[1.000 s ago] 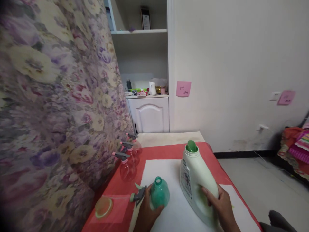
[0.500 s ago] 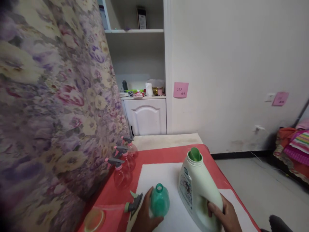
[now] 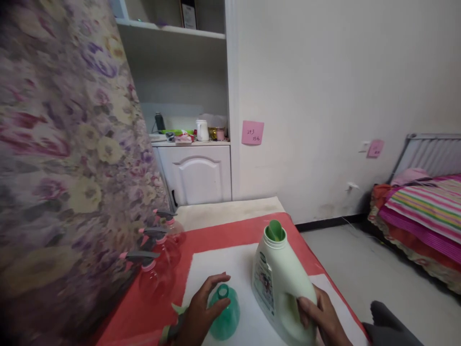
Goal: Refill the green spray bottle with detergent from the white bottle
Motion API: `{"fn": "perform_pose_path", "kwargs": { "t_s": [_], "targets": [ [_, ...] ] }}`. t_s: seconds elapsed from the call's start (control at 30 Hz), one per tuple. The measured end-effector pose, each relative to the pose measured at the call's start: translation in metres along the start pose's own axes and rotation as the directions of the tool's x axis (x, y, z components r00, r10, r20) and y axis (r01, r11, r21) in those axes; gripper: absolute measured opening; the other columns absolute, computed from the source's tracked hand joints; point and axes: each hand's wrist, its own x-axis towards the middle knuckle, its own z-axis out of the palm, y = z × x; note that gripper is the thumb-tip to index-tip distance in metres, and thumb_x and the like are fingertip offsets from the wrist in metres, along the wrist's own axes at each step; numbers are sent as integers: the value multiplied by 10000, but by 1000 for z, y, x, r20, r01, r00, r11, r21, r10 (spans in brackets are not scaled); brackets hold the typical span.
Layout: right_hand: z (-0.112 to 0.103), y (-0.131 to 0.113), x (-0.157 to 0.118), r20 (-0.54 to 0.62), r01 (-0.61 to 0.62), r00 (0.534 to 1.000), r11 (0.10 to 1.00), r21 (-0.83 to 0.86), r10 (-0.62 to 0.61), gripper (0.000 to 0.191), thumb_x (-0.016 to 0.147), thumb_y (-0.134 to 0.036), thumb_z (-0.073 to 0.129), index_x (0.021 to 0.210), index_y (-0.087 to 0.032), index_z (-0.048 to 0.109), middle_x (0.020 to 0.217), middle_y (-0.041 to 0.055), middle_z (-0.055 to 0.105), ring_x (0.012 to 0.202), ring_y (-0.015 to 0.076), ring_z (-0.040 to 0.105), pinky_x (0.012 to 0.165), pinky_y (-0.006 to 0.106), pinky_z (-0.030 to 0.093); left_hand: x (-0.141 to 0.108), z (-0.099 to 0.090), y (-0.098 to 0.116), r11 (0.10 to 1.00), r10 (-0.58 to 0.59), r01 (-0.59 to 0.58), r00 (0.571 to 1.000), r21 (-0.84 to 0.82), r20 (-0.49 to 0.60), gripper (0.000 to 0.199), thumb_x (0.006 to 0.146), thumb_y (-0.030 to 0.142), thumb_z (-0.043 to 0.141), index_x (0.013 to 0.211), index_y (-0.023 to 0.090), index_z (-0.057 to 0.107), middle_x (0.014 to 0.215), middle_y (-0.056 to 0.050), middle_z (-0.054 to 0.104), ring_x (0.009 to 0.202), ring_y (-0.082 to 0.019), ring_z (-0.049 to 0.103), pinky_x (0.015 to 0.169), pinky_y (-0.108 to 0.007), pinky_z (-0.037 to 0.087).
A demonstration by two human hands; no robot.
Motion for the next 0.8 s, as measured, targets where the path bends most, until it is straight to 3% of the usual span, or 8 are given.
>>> {"fn": "perform_pose_path", "kwargs": {
  "t_s": [0.13, 0.27, 0.37, 0.53, 0.63, 0.8],
  "targets": [
    [7, -10, 7, -96, -10, 995, 999, -52, 5, 546, 695, -717, 540, 493, -216, 465, 377, -42, 421, 423, 128, 375, 489, 273, 293, 7, 3, -12, 994, 13, -7, 999, -105, 51, 317, 705, 230, 624, 1019, 220, 669, 1192, -93, 688, 1224, -295, 558, 1052, -432, 417],
    [5, -26, 16, -105, -55, 994, 988, -146, 40, 560, 678, -721, 561, 460, -220, 437, 370, -43, 416, 417, 122, 371, 481, 268, 300, 7, 6, -14, 988, 7, 2, 998, -155, 59, 319, 693, 178, 607, 1003, 222, 671, 1192, -88, 693, 1209, -285, 570, 1035, -415, 427],
    [-5, -41, 21, -78, -71, 995, 973, -218, 55, 550, 665, -713, 581, 476, -214, 450, 346, -46, 421, 399, 111, 360, 466, 257, 301, 4, 7, -6, 989, -17, 25, 998, -146, 59, 354, 646, 134, 611, 983, 225, 676, 1194, -83, 696, 1219, -283, 563, 1045, -408, 409],
    [-26, -74, 24, 9, -115, 992, 935, -336, 125, 505, 634, -689, 623, 657, -185, 606, 358, -43, 483, 364, 114, 381, 412, 246, 312, -1, 6, 5, 993, -59, 65, 997, -103, 54, 400, 606, 104, 601, 980, 228, 669, 1177, -63, 699, 1212, -269, 561, 1050, -386, 397],
    [-36, -94, 21, 89, -136, 977, 891, -433, 192, 478, 581, -650, 681, 700, -189, 639, 491, -12, 575, 397, 137, 459, 377, 244, 338, -4, 5, 0, 995, -46, 51, 998, -91, 52, 452, 604, 115, 610, 1040, 225, 658, 1211, -63, 677, 1206, -268, 556, 1062, -381, 387],
    [-37, -117, 13, 175, -88, 963, 852, -516, 206, 320, 629, -500, 723, 741, -206, 666, 600, 1, 610, 477, 146, 487, 363, 217, 343, -8, 2, -11, 996, -47, 53, 995, -73, 87, 631, 580, 99, 639, 1196, 229, 595, 1277, -56, 625, 1216, -259, 536, 1072, -360, 377]
  ]
}}
